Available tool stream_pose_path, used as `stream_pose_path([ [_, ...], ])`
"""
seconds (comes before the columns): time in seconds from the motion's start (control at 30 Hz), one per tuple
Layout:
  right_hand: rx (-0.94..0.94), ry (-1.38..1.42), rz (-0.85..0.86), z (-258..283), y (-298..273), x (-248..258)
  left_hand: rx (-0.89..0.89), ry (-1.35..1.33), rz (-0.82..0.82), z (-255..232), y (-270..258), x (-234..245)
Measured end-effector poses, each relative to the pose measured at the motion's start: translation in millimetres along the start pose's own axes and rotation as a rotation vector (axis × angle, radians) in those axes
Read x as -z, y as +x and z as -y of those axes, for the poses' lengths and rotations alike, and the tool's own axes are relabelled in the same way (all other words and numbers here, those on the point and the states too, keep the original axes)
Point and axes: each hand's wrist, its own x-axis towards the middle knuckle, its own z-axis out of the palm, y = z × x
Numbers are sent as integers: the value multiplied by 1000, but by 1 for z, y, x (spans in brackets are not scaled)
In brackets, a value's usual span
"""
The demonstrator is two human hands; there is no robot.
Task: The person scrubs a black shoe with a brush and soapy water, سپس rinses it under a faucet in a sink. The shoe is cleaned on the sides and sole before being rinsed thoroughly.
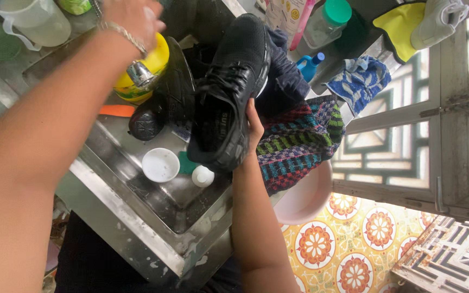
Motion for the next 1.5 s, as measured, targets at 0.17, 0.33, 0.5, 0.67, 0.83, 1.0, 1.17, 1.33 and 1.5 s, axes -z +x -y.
stream_pose_path([
  [0.17,66,-17,107,-24,-11,33,742,-1772,450,-115,-136,-7],
  [0.33,-72,-371,-193,-53,-31,39,1094,-2542,431,-155,-232,11],
  [0.5,117,-877,-125,-84,-71,8,865,-2546,259,-138,-273,47],
  [0.67,149,-1326,-216,-97,-79,-2,807,-2460,210,-125,-276,75],
  [0.83,56,-1232,-1,-92,-63,25,508,-2156,101,-111,-261,86],
  [1.0,-139,-1920,161,-94,-70,30,617,-2022,-94,-102,-245,79],
  [1.17,9,-2443,258,-121,-78,18,617,-2251,-108,-94,-244,74],
  [1.33,807,-2373,563,-144,-54,44,613,-2284,-116,-94,-241,70],
  [1.5,441,-2202,521,-177,-32,49,617,-2356,-135,-94,-243,72],
])
